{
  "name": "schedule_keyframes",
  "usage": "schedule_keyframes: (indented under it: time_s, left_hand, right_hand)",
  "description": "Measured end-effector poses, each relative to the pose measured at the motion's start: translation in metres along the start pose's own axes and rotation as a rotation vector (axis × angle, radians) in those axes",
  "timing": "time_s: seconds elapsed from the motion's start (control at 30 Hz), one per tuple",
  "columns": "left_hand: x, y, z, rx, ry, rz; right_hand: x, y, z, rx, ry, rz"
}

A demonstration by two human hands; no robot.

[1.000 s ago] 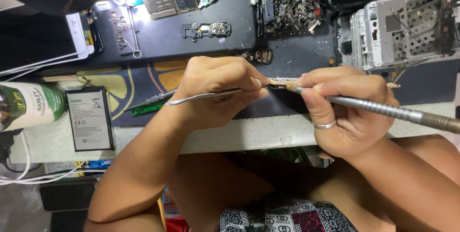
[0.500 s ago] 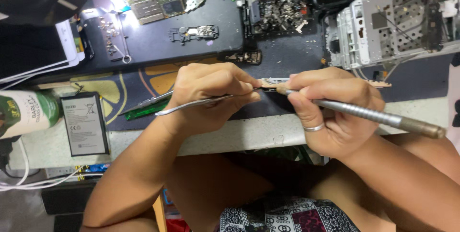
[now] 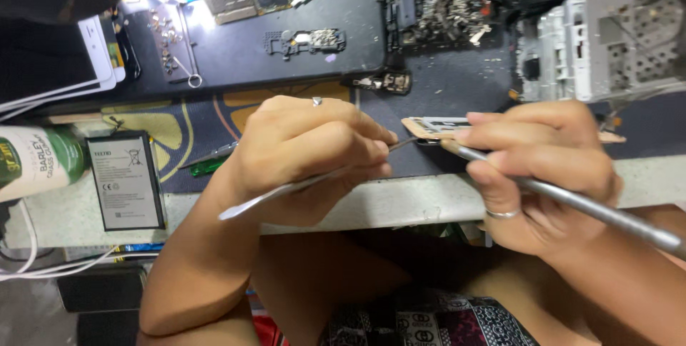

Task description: The person uses a metal spudger and tweezers to pry and separate components from a disassembled smartphone chassis. They carefully lift a metal shielding plate and remove it from the device frame.

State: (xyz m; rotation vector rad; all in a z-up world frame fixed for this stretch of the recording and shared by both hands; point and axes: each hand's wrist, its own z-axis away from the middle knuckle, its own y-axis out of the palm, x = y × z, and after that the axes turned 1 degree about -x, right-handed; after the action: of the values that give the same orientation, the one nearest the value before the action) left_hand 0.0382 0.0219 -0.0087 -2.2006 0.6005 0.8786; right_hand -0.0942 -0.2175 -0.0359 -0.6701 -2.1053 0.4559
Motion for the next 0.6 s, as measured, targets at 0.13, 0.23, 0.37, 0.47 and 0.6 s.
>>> schedule_keyframes:
  time_s: [0.13, 0.23, 0.37, 0.47, 0.6]
  left_hand:
    - [-0.005, -0.006, -0.006, 0.059, 0.08, -0.044]
    - [-0.008, -0.009, -0.008, 0.082, 0.101, -0.081]
    - [-0.005, -0.007, -0.007, 0.145, 0.168, -0.133]
    - [-0.002, -0.003, -0.005, 0.153, 0.188, -0.183]
    - [0.004, 0.001, -0.002, 0.152, 0.181, -0.193]
  right_hand:
    - [-0.001, -0.001, 0.004, 0.032, 0.015, 0.012]
    - [0.001, -0.001, 0.005, 0.045, 0.0, 0.037]
    - [0.004, -0.009, 0.003, 0.141, 0.023, 0.055]
    - [0.008, -0.011, -0.001, 0.168, 0.038, 0.067]
    - [0.014, -0.008, -0.003, 0.141, 0.08, 0.084]
